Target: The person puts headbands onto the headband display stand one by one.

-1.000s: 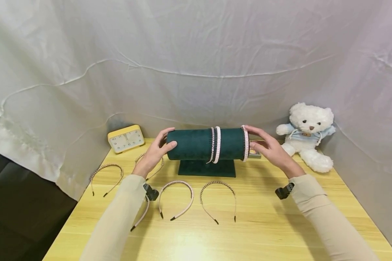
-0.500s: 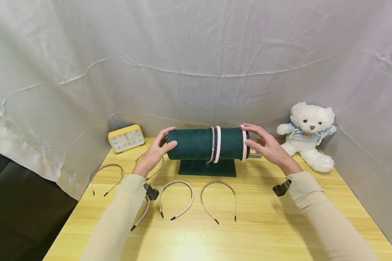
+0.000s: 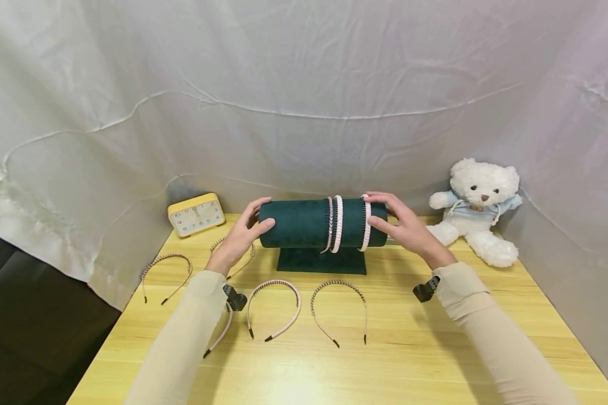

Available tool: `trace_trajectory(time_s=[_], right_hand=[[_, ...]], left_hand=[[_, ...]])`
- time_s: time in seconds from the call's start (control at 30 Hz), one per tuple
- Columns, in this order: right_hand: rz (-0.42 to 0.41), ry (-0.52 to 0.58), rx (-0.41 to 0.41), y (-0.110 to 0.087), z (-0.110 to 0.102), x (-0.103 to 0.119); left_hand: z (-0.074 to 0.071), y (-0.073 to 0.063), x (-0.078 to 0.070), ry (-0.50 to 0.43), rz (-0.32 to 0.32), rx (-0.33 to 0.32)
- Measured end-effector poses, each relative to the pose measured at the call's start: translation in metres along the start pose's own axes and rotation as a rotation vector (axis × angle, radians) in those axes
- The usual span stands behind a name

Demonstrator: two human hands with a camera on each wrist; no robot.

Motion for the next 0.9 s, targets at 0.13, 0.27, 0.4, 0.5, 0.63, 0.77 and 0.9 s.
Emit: trace_trajectory(time_s=[0.13,0.27,0.4,0.5,0.63,0.77,0.9], right_hand=[[-0.008,-0.026,0.01,0.002,0.003,0.003],[-0.046,-0.059,0.018,0.005,0.001,0.009],[-0.083,-0.086,0.012,0.005,-0.006,0.018],[-0.099,-0.099,0.003,0.006,-0.012,0.023],[-0.097,-0.103,0.036,0.008,-0.009,0.024],[-0.064,-0.114,0.065,0.009,-0.005,0.019],[-0.039,-0.123,0.06,0.009,-0.003,0.015]], left_hand=[[0.0,0.0,-0.001,-0.001,0.003,0.001],[0.0,0.001,-0.001,-0.01,0.009,-0.001],[0.0,0.002,0.0,-0.01,0.007,0.002],[0.0,0.002,0.0,-0.008,0.001,-0.002],[-0.001,0.001,0.0,-0.014,0.004,-0.006],[0.0,0.001,0.0,-0.014,0.002,-0.001],[0.0,0.001,0.001,-0.009,0.0,0.0]])
Point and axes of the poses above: each hand's wrist, its own y-axis towards the middle knuckle, its own z-axis out of the palm, x = y × z, the point moved 9 cm from there along y, towards the middle knuckle, and after that the axes turned 13 degrees about -x, right-handed, at the moved point
